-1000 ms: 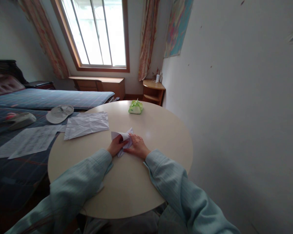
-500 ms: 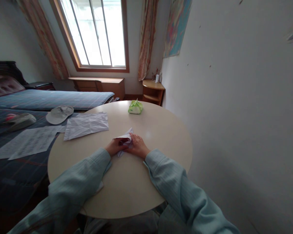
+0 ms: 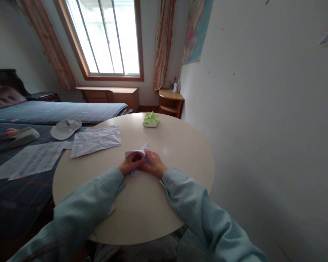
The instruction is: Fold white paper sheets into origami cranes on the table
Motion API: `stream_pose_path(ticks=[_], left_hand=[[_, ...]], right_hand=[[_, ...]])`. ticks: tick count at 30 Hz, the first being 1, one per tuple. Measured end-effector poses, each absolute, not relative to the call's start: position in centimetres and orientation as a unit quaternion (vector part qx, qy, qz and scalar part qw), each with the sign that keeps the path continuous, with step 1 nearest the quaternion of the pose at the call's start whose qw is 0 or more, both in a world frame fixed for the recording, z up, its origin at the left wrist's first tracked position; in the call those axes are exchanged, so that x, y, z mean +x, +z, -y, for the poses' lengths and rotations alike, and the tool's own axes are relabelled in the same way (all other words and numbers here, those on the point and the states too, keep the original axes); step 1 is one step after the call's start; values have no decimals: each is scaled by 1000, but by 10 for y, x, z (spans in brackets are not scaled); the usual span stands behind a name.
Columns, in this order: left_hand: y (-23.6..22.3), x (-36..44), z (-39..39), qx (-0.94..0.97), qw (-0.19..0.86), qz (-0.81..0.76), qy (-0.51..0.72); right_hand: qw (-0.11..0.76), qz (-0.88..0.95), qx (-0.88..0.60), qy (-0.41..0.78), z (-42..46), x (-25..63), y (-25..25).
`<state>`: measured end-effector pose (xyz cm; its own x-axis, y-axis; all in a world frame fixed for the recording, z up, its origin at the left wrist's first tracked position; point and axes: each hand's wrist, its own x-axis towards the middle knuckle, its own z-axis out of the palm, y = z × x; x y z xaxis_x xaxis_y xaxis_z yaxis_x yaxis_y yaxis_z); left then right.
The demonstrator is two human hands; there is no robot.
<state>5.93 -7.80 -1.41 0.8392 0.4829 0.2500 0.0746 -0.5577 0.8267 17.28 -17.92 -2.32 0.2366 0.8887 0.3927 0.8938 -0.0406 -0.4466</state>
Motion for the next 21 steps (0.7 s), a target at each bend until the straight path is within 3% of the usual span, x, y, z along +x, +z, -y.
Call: stream_pose_path(ticks=[9, 21], left_hand=[[-14, 61, 80, 840, 463, -153, 239], [-14, 59, 68, 905, 345, -152, 198]], right_hand=[[313, 612, -726, 0, 179, 173, -23], [318, 611, -725, 20, 179, 174, -24]])
